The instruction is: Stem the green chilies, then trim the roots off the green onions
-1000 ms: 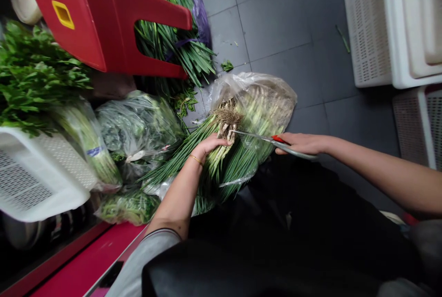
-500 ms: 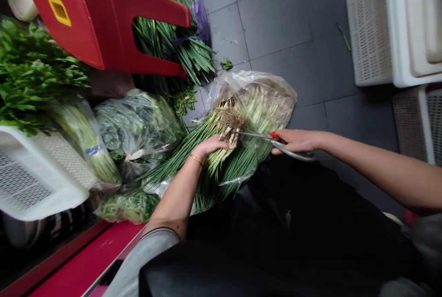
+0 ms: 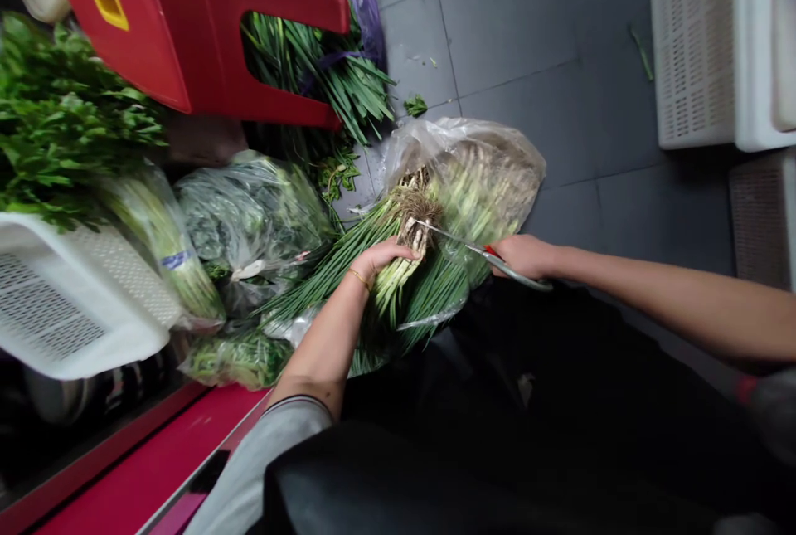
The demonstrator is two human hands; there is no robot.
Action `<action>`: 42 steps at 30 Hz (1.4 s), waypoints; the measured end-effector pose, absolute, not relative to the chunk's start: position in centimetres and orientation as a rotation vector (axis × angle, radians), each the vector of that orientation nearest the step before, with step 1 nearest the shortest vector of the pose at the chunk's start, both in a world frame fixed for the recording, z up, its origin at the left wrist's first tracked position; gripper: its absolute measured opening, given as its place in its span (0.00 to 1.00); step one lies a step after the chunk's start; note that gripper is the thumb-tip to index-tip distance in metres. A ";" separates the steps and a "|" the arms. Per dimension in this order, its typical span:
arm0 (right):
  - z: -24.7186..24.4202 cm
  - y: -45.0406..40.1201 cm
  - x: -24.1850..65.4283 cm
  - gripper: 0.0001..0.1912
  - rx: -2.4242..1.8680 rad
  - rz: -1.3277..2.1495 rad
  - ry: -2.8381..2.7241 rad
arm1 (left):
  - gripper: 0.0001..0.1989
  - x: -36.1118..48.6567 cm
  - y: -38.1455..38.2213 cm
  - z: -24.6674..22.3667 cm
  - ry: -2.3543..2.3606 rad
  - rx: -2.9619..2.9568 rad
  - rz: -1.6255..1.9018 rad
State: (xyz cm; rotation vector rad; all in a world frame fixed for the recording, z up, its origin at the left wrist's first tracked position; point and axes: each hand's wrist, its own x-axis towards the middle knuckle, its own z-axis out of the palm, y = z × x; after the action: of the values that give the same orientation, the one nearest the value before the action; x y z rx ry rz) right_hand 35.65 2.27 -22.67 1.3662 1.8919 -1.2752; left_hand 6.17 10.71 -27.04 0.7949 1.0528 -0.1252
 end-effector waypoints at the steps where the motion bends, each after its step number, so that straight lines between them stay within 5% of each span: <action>1: -23.2 2.0 35.3 0.16 1.370 -1.295 1.887 | 0.23 6.0 10.5 -27.3 1.061 0.741 -0.124; 8: -23.9 2.8 35.3 0.19 1.400 -1.273 1.826 | 0.29 5.7 10.4 -27.2 1.049 0.840 -0.074; 19: -20.4 5.9 35.2 0.19 1.350 -1.337 1.902 | 0.21 7.6 10.5 -25.6 0.845 1.258 -0.254; 36: -24.4 6.2 33.5 0.23 1.413 -1.215 1.835 | 0.22 7.0 12.5 -30.7 0.885 1.109 -0.235; 42: -23.6 8.2 32.9 0.23 1.229 -1.460 1.852 | 0.23 7.3 12.6 -29.5 0.834 1.218 -0.234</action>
State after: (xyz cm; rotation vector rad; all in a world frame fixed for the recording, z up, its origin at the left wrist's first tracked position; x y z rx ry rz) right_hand 32.94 8.16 -23.64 1.2293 1.8519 -1.4600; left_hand 7.33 12.62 -29.49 1.2185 0.8342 -0.2341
